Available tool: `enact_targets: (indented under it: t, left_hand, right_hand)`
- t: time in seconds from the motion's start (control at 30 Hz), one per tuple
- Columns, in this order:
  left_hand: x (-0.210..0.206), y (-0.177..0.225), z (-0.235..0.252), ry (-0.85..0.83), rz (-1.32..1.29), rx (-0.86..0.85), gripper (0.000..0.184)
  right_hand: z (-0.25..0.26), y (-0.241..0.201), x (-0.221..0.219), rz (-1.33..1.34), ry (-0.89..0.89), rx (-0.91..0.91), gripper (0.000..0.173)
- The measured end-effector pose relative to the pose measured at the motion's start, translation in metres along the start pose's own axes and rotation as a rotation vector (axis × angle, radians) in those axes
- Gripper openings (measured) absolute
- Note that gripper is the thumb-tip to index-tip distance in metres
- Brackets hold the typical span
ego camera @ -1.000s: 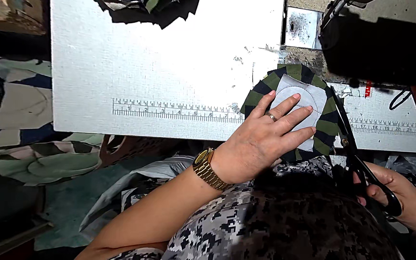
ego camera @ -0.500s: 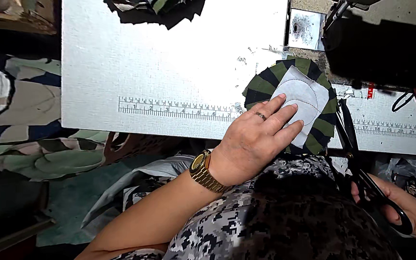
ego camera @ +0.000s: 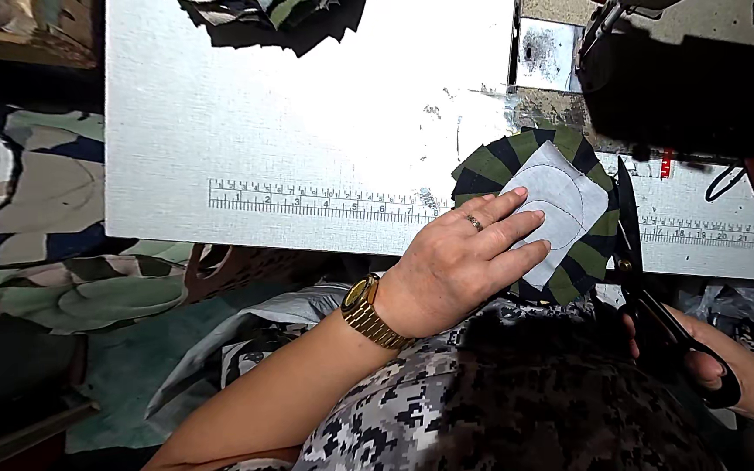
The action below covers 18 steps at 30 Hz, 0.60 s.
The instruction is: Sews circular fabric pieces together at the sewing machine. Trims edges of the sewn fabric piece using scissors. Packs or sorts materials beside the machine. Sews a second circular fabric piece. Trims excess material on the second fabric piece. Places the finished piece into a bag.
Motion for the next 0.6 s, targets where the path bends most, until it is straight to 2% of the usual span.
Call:
enact_targets:
  t: [0.4,0.6]
  left_hand:
    - [0.0002,-0.0014,-0.001,-0.003,-0.012,-0.006,0.025]
    - [0.0004,-0.0012,-0.0006,-0.012,-0.008,-0.012,0.025]
  right_hand:
    - [-0.0007,-0.003,-0.0014,0.034,0.145,0.029,0.058]
    - [-0.0017,-0.0037,-0.0001,0.059,0.227,0.061,0.043]
Point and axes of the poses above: each hand's wrist, its own z-axis towards the middle knuckle, its own x-axis out of the back of the hand, y = z × x, the point moved 10 cm from there along z, towards the middle knuckle, and after that the axes turned 12 degrees about -y, right-handed, at the moved point
